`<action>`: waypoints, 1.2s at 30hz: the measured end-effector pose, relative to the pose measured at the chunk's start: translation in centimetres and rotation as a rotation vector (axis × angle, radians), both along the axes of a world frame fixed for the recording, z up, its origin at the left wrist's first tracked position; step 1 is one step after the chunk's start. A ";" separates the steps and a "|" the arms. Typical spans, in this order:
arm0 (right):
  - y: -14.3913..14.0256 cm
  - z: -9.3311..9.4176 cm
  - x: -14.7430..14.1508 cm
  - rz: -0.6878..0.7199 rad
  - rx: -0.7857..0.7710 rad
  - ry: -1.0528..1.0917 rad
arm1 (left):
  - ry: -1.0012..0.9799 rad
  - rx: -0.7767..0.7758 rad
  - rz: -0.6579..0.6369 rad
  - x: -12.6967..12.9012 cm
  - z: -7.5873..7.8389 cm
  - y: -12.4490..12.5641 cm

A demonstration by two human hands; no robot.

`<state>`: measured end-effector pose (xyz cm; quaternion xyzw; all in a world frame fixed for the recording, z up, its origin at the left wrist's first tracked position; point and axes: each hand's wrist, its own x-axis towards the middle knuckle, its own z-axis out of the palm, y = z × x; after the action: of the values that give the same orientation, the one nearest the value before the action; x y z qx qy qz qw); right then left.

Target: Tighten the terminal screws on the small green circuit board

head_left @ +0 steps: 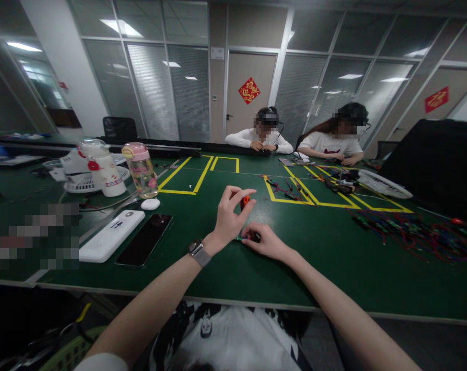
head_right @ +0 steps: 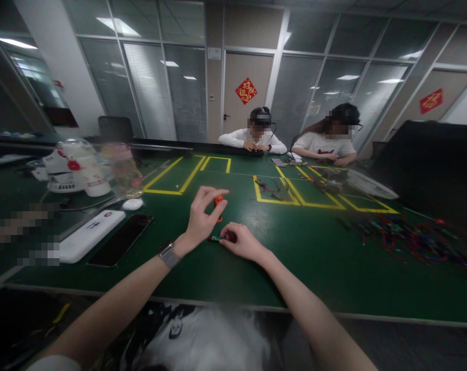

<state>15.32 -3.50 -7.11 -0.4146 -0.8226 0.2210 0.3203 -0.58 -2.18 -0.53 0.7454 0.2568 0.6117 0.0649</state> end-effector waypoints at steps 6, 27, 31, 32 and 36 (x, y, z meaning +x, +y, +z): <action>0.1 -0.2 0.1 0.010 0.015 -0.005 | -0.028 -0.036 -0.088 0.0 0.0 0.0; -0.1 0.2 0.0 0.006 0.006 -0.014 | -0.019 0.029 0.023 0.1 -0.1 -0.1; -0.1 0.1 0.0 0.006 0.018 -0.014 | 0.004 -0.021 -0.072 0.0 -0.1 -0.1; -0.1 0.1 0.0 0.005 0.017 -0.015 | 0.000 -0.034 -0.095 0.0 -0.1 -0.1; -0.2 0.3 0.0 0.003 0.008 -0.022 | -0.024 -0.029 -0.062 0.0 0.0 -0.1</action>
<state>15.33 -3.65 -6.82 -0.4146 -0.8274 0.2138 0.3127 -0.57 -2.28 -0.54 0.7446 0.2417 0.6145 0.0979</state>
